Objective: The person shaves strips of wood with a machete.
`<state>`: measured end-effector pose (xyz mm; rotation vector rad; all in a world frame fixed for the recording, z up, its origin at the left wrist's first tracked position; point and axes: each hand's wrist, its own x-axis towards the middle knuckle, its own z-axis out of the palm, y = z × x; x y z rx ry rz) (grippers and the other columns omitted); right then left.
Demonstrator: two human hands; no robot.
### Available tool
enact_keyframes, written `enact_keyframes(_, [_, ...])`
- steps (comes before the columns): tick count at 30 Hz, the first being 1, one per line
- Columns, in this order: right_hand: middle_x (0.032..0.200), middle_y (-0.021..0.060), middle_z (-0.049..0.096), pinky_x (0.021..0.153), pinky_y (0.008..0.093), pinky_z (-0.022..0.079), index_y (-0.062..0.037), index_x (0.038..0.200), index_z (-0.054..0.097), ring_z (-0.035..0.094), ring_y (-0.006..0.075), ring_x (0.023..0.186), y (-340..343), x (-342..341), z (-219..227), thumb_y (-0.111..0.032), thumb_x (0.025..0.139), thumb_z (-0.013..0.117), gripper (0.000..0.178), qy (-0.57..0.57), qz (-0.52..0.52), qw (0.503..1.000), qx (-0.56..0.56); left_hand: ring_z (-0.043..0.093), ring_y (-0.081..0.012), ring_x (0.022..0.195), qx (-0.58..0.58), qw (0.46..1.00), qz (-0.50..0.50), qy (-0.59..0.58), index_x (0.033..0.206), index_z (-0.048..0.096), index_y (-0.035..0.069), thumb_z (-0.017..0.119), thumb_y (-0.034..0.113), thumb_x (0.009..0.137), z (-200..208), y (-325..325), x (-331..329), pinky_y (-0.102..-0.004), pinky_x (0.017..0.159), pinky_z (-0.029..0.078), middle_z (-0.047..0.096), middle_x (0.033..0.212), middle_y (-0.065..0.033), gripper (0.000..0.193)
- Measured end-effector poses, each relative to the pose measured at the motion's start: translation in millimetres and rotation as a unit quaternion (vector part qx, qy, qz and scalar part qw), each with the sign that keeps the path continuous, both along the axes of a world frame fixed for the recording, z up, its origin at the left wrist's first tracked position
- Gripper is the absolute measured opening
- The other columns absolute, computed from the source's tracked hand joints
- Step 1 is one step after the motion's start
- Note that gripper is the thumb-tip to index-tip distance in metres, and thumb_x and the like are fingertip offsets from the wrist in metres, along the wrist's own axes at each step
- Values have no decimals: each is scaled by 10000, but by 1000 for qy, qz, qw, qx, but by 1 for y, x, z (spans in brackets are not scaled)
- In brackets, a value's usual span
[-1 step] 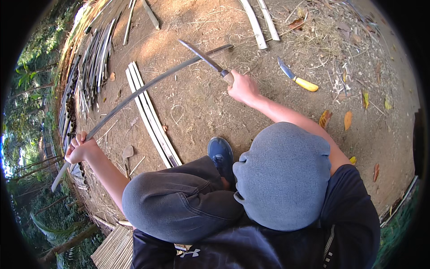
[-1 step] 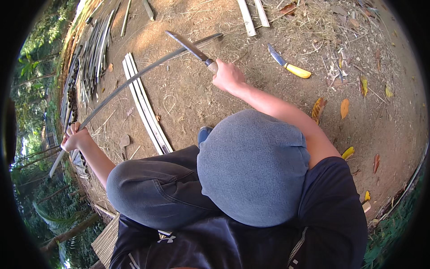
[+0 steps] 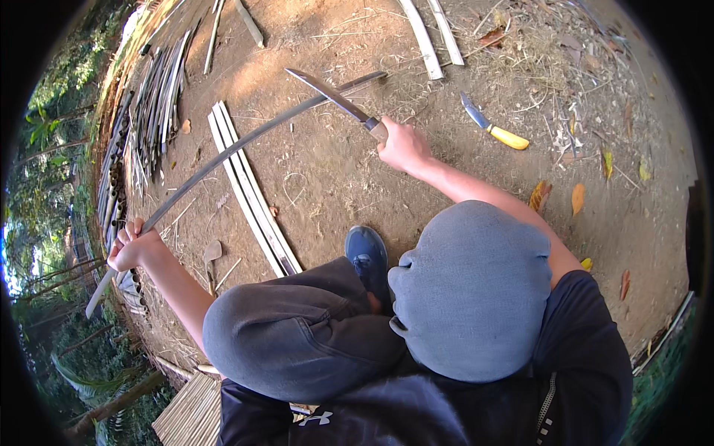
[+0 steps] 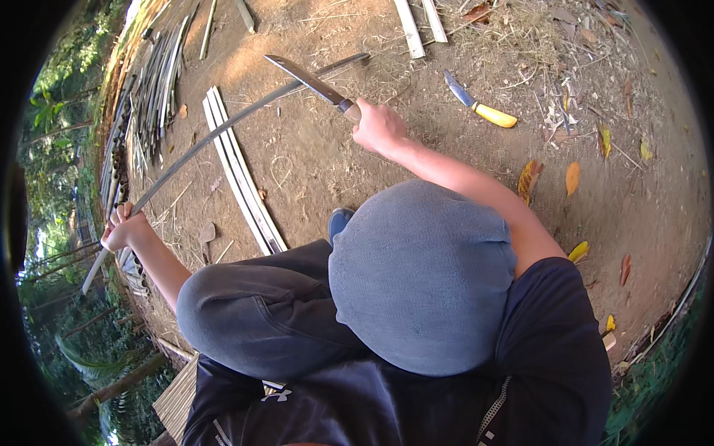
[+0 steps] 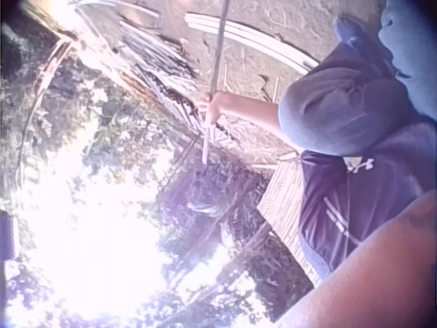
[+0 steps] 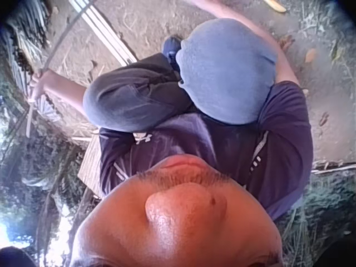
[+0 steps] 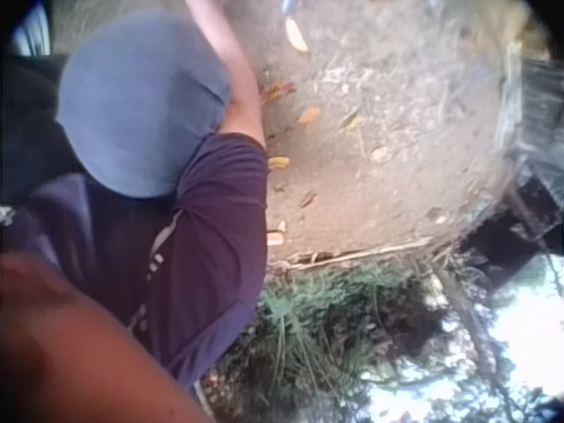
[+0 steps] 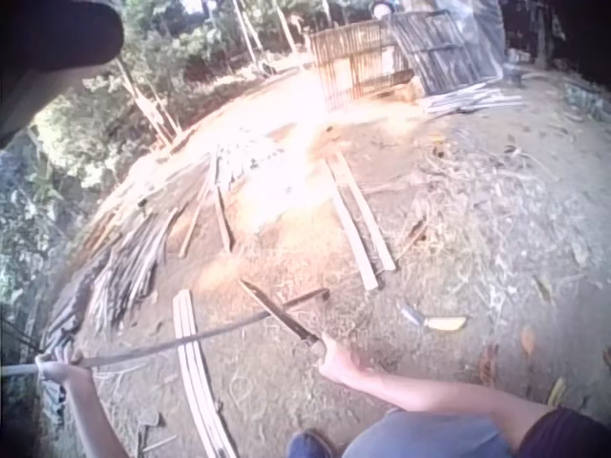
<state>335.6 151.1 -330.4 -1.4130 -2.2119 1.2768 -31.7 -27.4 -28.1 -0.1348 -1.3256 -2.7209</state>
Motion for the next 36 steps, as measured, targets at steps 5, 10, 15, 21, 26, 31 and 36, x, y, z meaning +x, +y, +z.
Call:
enact_keyframes(5, [694,74,629,422,339,477,-12,1223,545,606,177,515,6,-6,5,-86,853,626,386,-5,8,1000,-3,189,-151,436,-12,997,60,-50,658,181,177,372,268,784,-7,0,-8,-301,455,186,210,559,16,247])
enact_keyframes(10, [721,88,651,452,337,508,8,1226,536,629,180,550,3,-4,8,-84,854,624,393,-9,37,999,28,205,-149,451,-6,995,75,-60,672,187,172,355,251,796,-4,-8,-9,-304,455,191,223,572,15,224])
enact_keyframes(15, [720,80,631,410,325,443,-22,1121,554,581,164,524,16,-2,-7,-54,864,597,263,-39,-20,998,48,233,-146,454,-19,996,67,-58,677,206,172,357,263,804,-7,-4,-9,-293,449,211,239,571,27,217])
enact_keyframes(21, [716,69,617,446,345,447,-46,1135,551,566,165,530,29,12,-15,-73,867,605,274,-81,-25,995,45,237,-148,446,-9,998,39,-47,645,195,176,375,268,769,-6,-6,-20,-295,442,211,228,565,26,238])
enact_keyframes(26, [811,176,703,610,458,576,-27,1169,564,718,309,678,24,10,-22,-77,845,598,329,-57,14,997,44,207,-146,440,0,999,35,-23,637,183,183,383,263,757,0,-15,-23,-297,439,188,235,563,22,247])
enact_keyframes(31, [882,189,719,714,459,586,-37,1176,572,729,329,796,44,22,-21,-96,838,623,347,-113,-53,992,20,193,-147,442,-5,998,45,-33,641,176,183,386,262,757,-8,-9,-22,-296,442,183,231,557,16,254])
enact_keyframes(36, [963,169,718,772,442,577,-57,1203,579,722,316,893,51,37,-23,-105,841,634,369,-143,-75,987,-17,187,-150,445,1,998,44,-38,652,172,182,373,254,769,-11,-7,-21,-299,442,184,207,551,9,244])
